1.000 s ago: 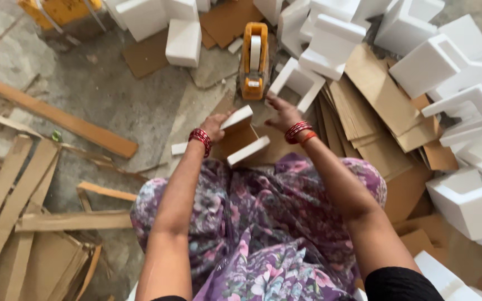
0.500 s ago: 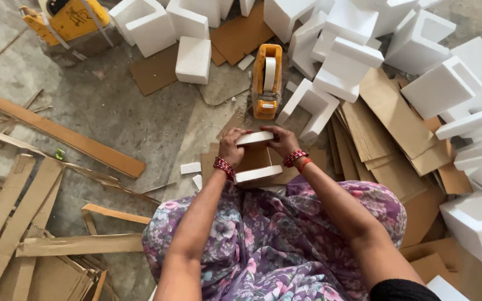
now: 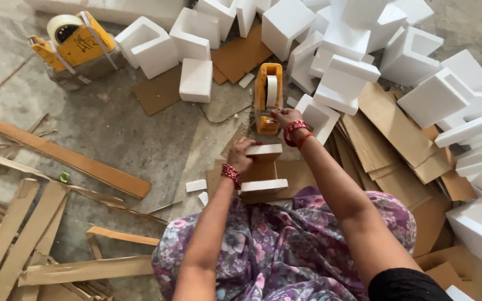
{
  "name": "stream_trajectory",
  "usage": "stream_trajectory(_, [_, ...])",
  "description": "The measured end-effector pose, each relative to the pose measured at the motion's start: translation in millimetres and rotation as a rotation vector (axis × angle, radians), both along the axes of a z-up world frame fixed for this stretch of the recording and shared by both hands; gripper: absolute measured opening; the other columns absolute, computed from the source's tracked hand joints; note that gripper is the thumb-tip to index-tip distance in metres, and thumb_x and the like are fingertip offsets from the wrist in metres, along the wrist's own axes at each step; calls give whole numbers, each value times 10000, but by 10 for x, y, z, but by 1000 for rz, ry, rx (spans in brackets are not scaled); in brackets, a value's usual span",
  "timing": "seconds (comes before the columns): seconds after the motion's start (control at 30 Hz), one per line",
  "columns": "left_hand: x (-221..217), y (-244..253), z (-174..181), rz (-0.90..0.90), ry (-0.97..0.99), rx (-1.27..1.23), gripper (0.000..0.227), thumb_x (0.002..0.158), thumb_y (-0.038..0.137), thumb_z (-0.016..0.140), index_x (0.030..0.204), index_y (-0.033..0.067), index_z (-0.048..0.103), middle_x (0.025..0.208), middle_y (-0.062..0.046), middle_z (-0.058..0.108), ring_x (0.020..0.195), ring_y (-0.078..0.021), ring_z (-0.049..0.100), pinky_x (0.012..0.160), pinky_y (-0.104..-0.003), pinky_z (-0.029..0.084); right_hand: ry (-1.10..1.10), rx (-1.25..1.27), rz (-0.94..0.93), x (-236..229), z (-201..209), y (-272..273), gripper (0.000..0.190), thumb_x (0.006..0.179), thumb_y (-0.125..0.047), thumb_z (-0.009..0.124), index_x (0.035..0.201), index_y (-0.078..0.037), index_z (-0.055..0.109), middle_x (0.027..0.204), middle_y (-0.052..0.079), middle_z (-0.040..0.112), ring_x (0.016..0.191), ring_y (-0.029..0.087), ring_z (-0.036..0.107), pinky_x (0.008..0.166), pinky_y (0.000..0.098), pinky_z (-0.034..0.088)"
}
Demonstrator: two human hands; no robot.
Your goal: The person sits on the floor and repeatedly assembles small cardboard boxes by inserting white foam inserts into the box base and then closing the lid. The person uses a tape dispenser to seal each box before setting it aside.
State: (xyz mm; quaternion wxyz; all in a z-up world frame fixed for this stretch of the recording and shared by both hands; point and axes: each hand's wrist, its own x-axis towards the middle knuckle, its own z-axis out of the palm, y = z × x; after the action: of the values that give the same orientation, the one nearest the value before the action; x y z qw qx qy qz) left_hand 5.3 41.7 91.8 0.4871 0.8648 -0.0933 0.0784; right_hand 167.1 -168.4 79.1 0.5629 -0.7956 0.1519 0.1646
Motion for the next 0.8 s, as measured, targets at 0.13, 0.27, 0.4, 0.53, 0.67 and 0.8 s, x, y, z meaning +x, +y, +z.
stream_trajectory(0.13, [46, -16, -43, -24, 13, 34, 515, 631, -34, 653, 1088, 179, 757, 1063, -59, 707, 1041, -297, 650, 1014, -393, 482, -165, -55, 60, -426, -53, -187, 242, 857, -288, 836, 969, -75, 812, 860, 31, 776, 723, 67, 655, 656, 266, 539])
stream_trajectory(0.27, [51, -61, -78, -6, -5, 112, 513, 620, -8, 651, 1086, 190, 731, 1087, -42, 706, 1062, -284, 655, 1061, -433, 430, 89, -168, 127, -1299, -93, -413, 195, 920, -237, 794, 982, -53, 785, 899, 45, 781, 748, 110, 666, 687, 277, 546])
stream_trajectory(0.4, [14, -83, -17, -3, 126, 173, 618, 645, -13, 623, 1170, 282, 765, 1094, -65, 660, 1055, -290, 609, 1042, -399, 447, 77, 205, 108, -1815, -136, -450, 207, 906, -164, 770, 981, 26, 739, 893, 89, 787, 796, 128, 733, 749, 272, 606])
stream_trajectory(0.53, [-53, -117, 138, 4, 211, 202, 637, 653, -15, 605, 1171, 317, 770, 1064, -59, 645, 1034, -303, 583, 1017, -376, 488, 138, 113, 149, -1954, -147, -471, 214, 894, -159, 782, 1002, 20, 734, 896, 92, 786, 800, 133, 734, 752, 268, 594])
stream_trajectory(0.67, [-71, -137, 210, -2, 194, 186, 622, 621, -20, 605, 1118, 305, 788, 1064, -54, 648, 1020, -321, 579, 995, -391, 502, 192, 242, 98, -1939, -334, -484, 217, 893, -108, 791, 1026, 51, 724, 919, 107, 775, 791, 147, 719, 722, 288, 584])
stream_trajectory(0.8, [-96, -133, 206, -11, 196, 176, 625, 626, -39, 585, 1105, 304, 795, 1057, -45, 656, 1024, -322, 577, 995, -392, 501, 6, 153, 59, -1852, -707, -442, 256, 837, -76, 755, 1063, -24, 646, 917, 96, 756, 770, 166, 724, 687, 302, 611])
